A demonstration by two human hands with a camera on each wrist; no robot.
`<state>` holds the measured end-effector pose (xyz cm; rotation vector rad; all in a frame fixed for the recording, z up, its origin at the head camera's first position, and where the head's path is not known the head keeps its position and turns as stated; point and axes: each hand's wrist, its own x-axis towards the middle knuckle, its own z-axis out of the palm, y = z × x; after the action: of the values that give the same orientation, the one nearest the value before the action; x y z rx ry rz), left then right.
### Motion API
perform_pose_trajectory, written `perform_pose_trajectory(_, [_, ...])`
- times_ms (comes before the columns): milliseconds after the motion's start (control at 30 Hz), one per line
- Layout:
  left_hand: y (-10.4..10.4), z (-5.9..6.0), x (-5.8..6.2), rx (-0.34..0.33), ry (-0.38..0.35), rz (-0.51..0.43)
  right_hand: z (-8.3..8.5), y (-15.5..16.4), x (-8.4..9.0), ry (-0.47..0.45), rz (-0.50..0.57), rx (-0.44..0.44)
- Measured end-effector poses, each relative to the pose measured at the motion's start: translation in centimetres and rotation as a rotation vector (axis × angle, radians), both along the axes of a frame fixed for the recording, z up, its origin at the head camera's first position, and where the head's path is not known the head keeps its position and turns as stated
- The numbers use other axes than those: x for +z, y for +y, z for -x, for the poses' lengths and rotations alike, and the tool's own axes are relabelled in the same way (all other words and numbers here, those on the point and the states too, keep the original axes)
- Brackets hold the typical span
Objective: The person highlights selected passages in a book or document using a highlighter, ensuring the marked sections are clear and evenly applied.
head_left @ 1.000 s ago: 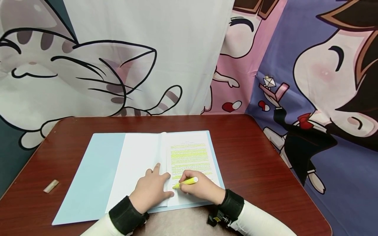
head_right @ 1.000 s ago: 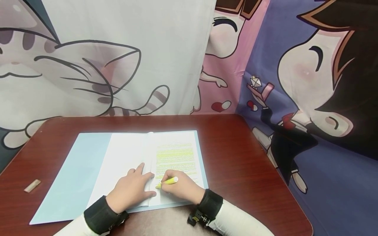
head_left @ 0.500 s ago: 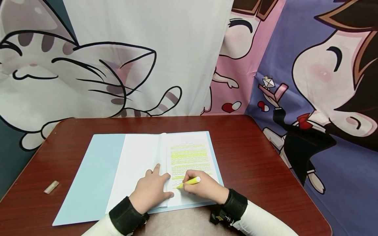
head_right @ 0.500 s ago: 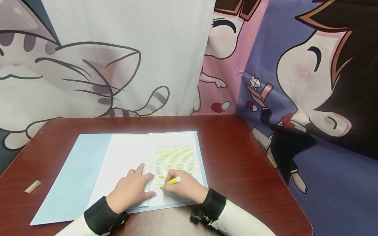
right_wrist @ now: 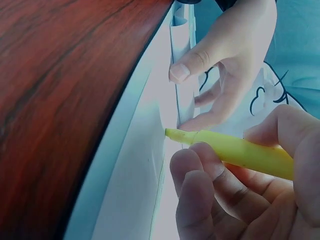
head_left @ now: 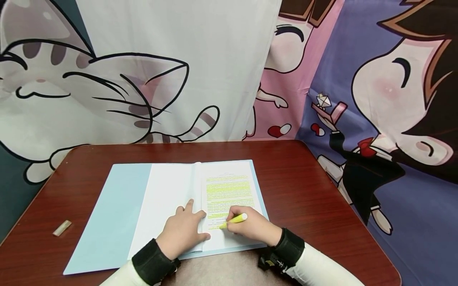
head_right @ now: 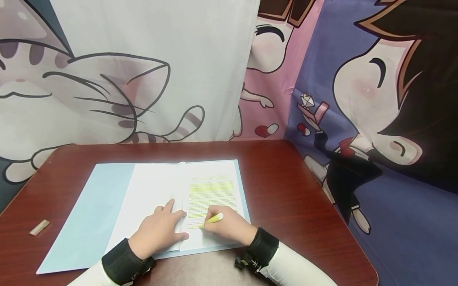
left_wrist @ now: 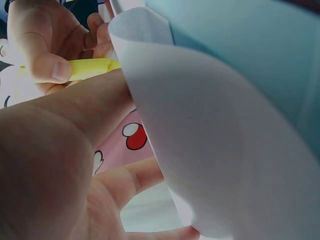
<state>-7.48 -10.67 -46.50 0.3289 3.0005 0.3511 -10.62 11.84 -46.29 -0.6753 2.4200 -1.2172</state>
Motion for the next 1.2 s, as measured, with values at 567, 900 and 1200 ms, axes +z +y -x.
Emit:
perform_pose_trajectory(567, [0.4, -0.8, 0.2, 0.028, -0.001, 0.035, 0.2, 1.7, -0.6, -0.046, 0.133, -0.032])
perform_pose_trajectory(900, [-1.0, -1.7, 2.0, 0.073, 0.082, 0.067, 0.4, 2.1, 0.8, -0.021, 0.293, -0.100])
perform_pose_trajectory(1200, [-9.4, -3.3, 6.9, 0.255, 0.114, -0.034, 1.0, 1.5, 1.5, -0.004, 0.336, -0.103])
